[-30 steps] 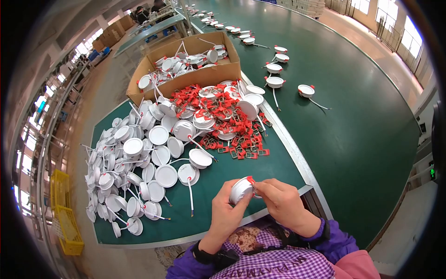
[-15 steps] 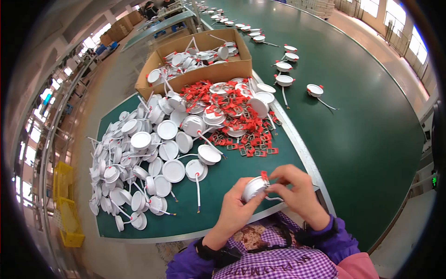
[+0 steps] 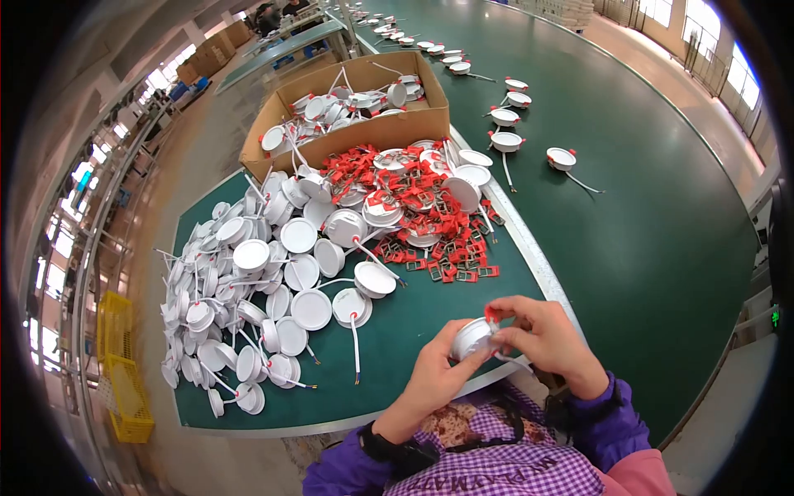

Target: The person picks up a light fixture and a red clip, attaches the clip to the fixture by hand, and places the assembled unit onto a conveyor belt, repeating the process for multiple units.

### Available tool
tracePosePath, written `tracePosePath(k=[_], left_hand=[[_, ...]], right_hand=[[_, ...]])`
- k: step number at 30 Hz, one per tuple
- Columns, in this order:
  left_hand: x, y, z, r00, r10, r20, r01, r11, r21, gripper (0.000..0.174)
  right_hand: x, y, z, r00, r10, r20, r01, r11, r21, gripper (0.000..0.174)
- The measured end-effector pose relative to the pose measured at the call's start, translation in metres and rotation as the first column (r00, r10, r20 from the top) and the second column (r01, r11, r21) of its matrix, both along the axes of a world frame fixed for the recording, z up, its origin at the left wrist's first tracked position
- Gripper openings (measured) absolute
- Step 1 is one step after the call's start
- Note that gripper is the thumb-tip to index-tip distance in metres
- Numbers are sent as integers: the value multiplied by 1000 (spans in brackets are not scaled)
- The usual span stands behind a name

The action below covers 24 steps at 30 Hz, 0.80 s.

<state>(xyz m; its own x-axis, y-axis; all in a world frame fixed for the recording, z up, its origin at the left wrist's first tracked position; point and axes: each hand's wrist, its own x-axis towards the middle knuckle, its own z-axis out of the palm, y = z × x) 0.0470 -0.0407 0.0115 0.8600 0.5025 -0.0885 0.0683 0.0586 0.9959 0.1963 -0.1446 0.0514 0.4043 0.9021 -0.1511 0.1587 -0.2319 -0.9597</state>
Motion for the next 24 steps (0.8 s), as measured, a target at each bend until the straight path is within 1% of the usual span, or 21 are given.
tracePosePath(k=[1,2,3,4,5,6,8,10,11,12,13,14,15,16,17,19,20,21,22,23,24], left_hand=[[2,4,2,1000,-7,4,7,1000,-3,38],[2,12,6,1000,21,-14,-17,981,195,42],[1,22,10,998,55,-25,-41,922,384,47],[-3,37,13,991,130,-22,-98,833,545,51],[-7,54,14,983,183,-14,-108,641,760,52],[-12,69,16,969,242,-57,-73,495,866,53],[-15,91,14,923,336,-189,86,297,951,51],[-15,102,-1,847,455,-275,252,111,961,48],[-14,105,-6,849,451,-275,253,108,961,48],[-12,107,-10,847,453,-280,279,70,958,47],[-11,109,-15,843,455,-286,305,33,952,46],[-10,110,-20,845,451,-288,309,29,951,46],[-9,111,-25,850,447,-280,291,44,956,44],[-8,112,-26,854,444,-270,272,59,960,42],[-10,110,-26,855,445,-267,271,56,961,42],[-12,107,-23,886,385,-258,230,117,966,39],[-13,105,-19,886,387,-255,228,114,967,39],[-15,100,-11,903,371,-215,199,80,977,36],[-16,96,-3,919,353,-174,169,47,985,33],[-16,92,7,936,331,-117,100,69,993,36],[-16,87,19,936,331,-118,100,72,992,36]], right_hand=[[7,0,1,997,-63,44,64,998,-25,33],[16,-1,3,988,-124,89,129,991,-47,32],[36,-4,-10,902,-193,387,193,980,38,29],[53,-5,-13,884,-347,313,310,937,162,28],[73,-7,-12,845,-419,333,385,908,165,28],[83,-8,-6,783,-496,374,488,864,124,30],[96,-7,-19,574,-569,589,512,811,284,28],[78,6,-19,582,-487,651,399,869,293,23],[70,14,-32,594,-394,702,292,918,268,16],[57,22,-40,657,-300,692,190,954,233,14],[43,31,-45,742,-160,651,114,987,112,12],[34,40,-60,745,-92,660,64,996,66,13],[27,51,-73,744,-43,667,48,999,11,14],[22,58,-78,721,2,693,21,999,-24,15],[19,65,-81,704,20,710,19,999,-46,15],[15,76,-87,682,40,730,10,998,-64,14],[13,78,-92,654,32,756,11,999,-52,15],[11,79,-94,625,24,780,13,999,-41,16],[7,78,-92,624,24,781,13,999,-41,16],[4,75,-88,604,22,796,10,999,-36,11],[1,73,-86,585,22,811,7,999,-32,7]])
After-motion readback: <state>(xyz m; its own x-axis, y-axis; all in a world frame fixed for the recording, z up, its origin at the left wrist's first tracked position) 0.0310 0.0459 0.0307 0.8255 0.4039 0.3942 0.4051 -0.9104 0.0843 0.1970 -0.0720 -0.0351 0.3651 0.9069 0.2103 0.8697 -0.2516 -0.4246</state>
